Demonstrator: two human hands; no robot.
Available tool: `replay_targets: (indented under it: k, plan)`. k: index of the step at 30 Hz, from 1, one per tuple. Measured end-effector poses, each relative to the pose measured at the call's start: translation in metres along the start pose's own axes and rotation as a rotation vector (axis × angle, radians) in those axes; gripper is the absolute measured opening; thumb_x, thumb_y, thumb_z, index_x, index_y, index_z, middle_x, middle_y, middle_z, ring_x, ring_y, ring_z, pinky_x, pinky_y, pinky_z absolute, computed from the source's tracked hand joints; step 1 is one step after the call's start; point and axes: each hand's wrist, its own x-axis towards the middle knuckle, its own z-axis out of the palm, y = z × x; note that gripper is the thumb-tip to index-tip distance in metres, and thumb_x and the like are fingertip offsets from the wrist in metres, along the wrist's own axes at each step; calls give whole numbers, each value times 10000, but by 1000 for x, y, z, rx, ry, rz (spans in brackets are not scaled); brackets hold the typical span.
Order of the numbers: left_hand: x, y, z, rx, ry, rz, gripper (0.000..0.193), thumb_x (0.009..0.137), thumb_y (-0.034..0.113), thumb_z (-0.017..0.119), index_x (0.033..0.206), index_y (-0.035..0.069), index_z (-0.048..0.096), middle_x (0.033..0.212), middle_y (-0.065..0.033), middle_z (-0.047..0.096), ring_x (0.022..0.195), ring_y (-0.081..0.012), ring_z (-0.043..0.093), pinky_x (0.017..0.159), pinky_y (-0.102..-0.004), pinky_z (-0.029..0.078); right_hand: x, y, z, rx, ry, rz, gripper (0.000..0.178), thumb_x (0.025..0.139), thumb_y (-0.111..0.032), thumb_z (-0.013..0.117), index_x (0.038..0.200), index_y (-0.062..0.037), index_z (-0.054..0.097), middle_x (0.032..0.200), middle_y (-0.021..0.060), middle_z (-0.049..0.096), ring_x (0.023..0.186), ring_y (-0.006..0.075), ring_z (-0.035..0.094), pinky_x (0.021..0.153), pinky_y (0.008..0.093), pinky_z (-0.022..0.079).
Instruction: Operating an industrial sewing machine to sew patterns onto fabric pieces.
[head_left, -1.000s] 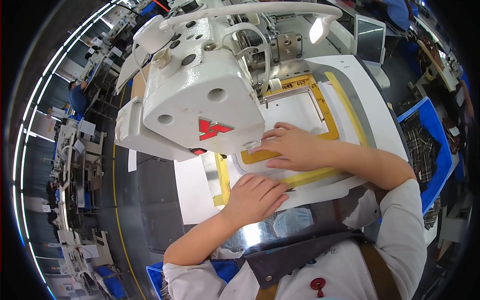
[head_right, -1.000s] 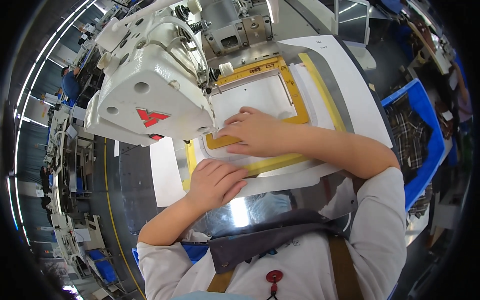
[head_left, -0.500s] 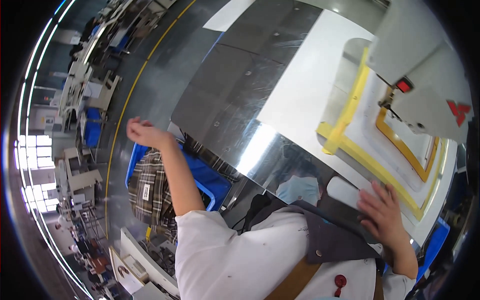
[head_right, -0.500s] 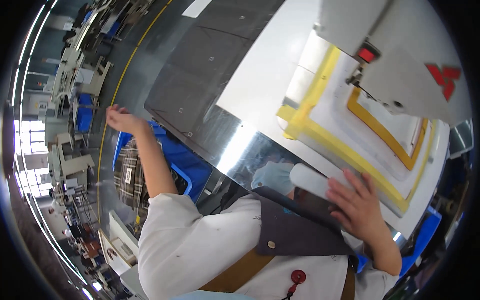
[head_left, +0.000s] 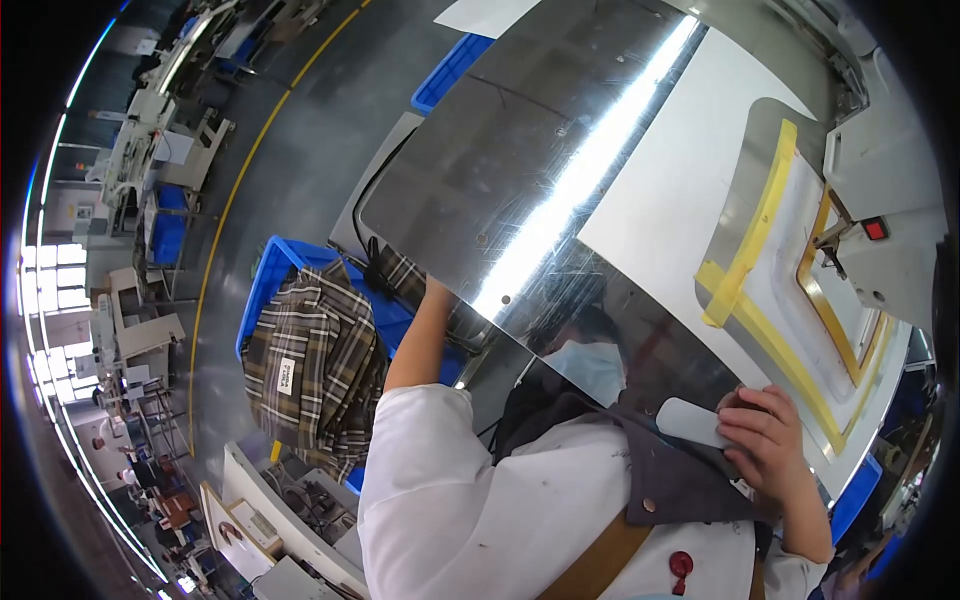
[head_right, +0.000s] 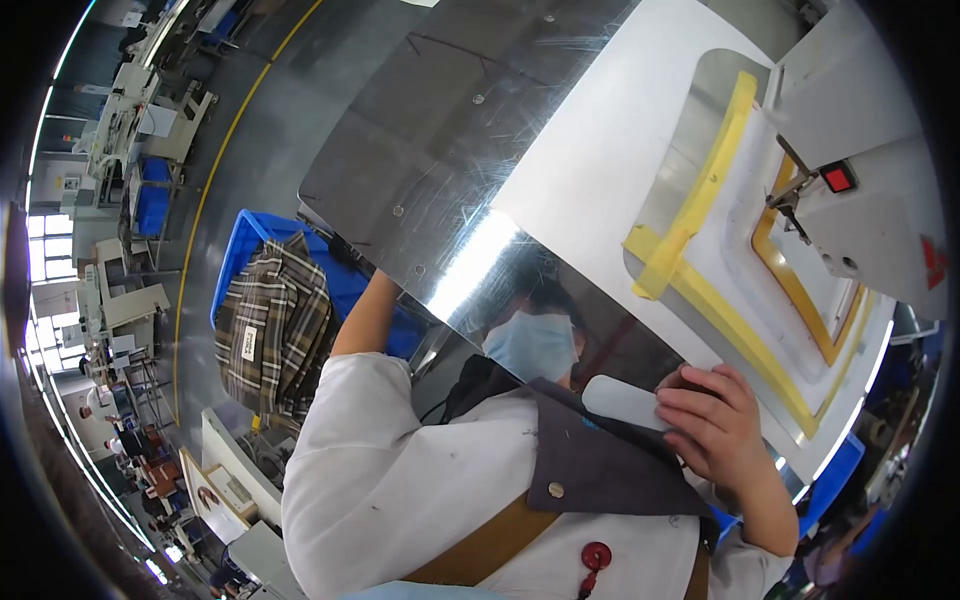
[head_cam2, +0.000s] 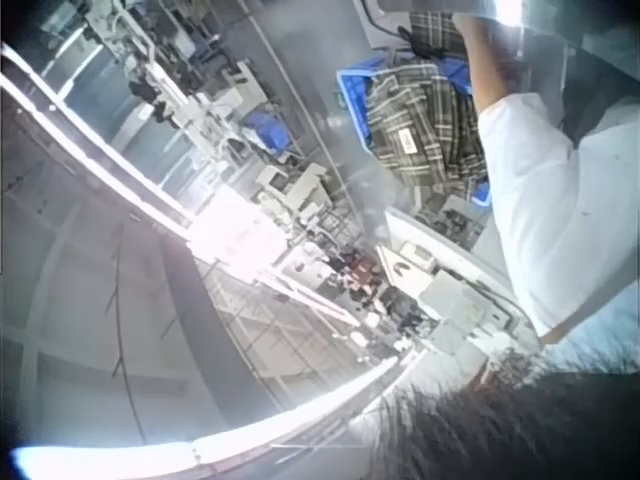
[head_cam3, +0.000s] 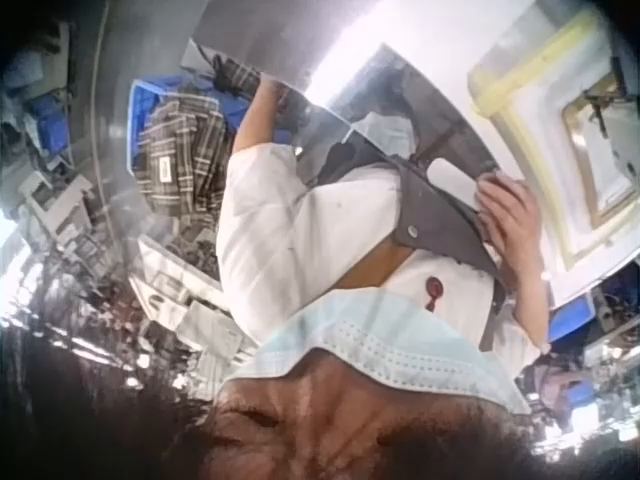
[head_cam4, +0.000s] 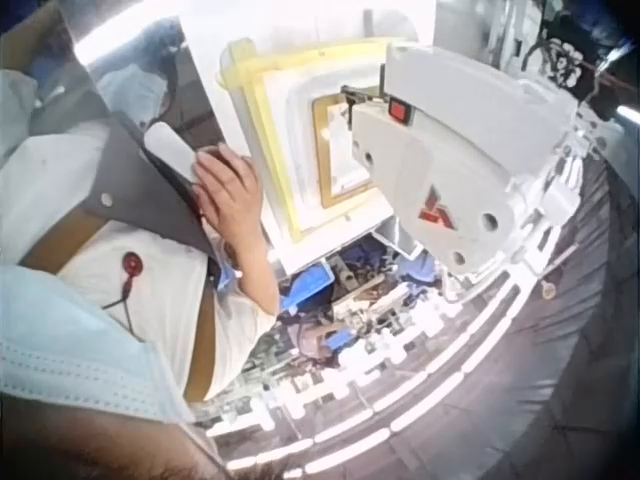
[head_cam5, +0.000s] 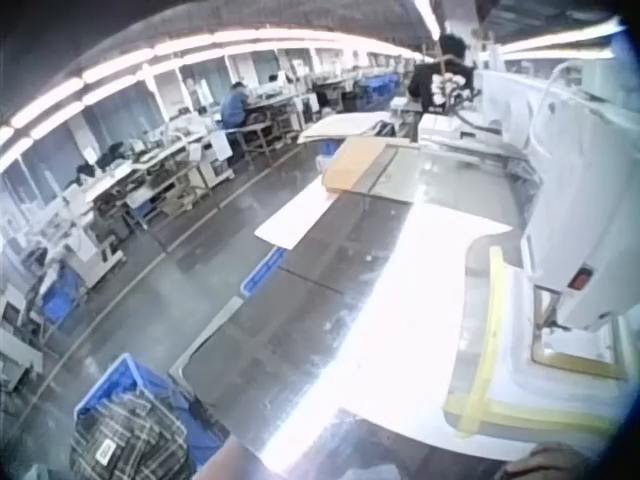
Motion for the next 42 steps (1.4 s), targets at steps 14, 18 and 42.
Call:
replay_targets:
  k: [14,18,42]
  plan:
    - [21,-58,-35,471,-496,195,399,861,304,575,1158,45,637,1129,-239,639,1058,-421,603,877,-460,491,1,9,5,67,45,-68,358,703,-97,746,1049,-146,667,1201,-8,647,1189,247,552,957,436,420]
    - [42,-23,-53,483,-587,39,422,857,335,578,1171,59,636,1145,-224,637,1086,-421,590,899,-466,481,3,8,-4,53,20,-76,386,711,-133,752,1083,-155,651,1241,-5,631,1222,254,536,998,444,392]
    - [-24,380,-101,-69,-1204,650,257,902,180,625,1115,42,587,943,-48,656,743,-155,621,652,-271,492,5,8,0,129,-14,-192,306,857,-233,685,1140,-131,623,1345,27,555,1285,240,482,1024,426,395]
